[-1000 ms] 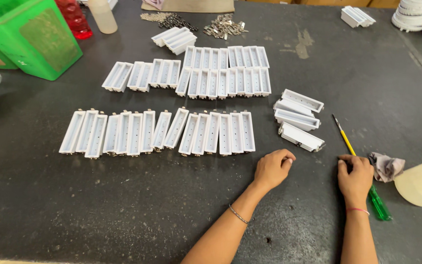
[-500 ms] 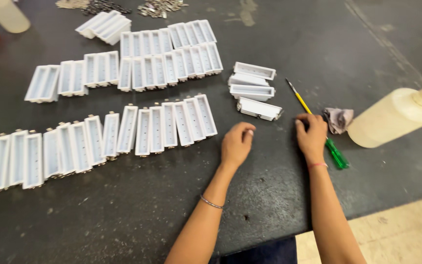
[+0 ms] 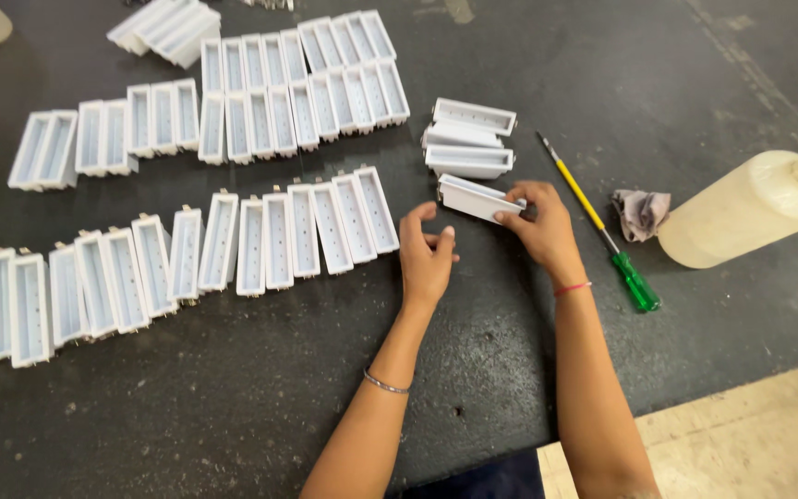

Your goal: The person wipes the interior of white plastic rectangular parts with a cloth, handling them one at a time and placing them back on the table. A second person is visible across the table sorting small metal parts.

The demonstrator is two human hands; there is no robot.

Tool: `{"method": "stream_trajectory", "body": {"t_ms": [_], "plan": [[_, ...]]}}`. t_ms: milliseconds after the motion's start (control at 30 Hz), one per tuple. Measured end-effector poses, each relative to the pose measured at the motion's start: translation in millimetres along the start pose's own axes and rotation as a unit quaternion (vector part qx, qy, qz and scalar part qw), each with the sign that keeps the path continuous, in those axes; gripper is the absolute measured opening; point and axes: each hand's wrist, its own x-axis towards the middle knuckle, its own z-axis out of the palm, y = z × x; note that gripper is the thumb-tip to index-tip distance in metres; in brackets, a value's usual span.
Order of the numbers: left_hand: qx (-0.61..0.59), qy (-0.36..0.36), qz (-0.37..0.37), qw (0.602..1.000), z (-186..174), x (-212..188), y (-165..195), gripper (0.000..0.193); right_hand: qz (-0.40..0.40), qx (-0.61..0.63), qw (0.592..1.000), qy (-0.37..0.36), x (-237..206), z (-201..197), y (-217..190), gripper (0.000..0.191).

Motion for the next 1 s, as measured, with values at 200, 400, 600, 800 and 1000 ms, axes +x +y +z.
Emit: {"method": "stream_trajectory", "body": {"t_ms": [200,400,600,800,1000], "plan": [[0.002,-0.008,0.001,1.0,2.7,1.1,-4.2,0.049,0.03,-0.067,0.991,-0.109,-8.9,-14.6,-43.5,0.045],[0.013,-0.019,-0.015,1.0,5.5,0.2,-2.1,0.049,0.034,-0.034,0.99,-0.133,-8.8,-25.7,-54.4,0.075],[0.023,-0.017,-0.014,1.0,8.1,0.6,-2.8,0.048,0.049,-0.021,0.989,-0.138,-7.1,-33.5,-35.4,0.079],[0.022,-0.011,-0.001,1.0,7.6,1.6,-19.5,0.046,0.051,-0.071,0.991,-0.101,-5.8,-12.3,-33.8,0.051],[-0.114,-0.028,-0.025,0.993,4.8,7.3,-23.2,0.05,0.029,0.028,0.999,-0.018,-11.7,6.8,-65.8,0.041]]}}
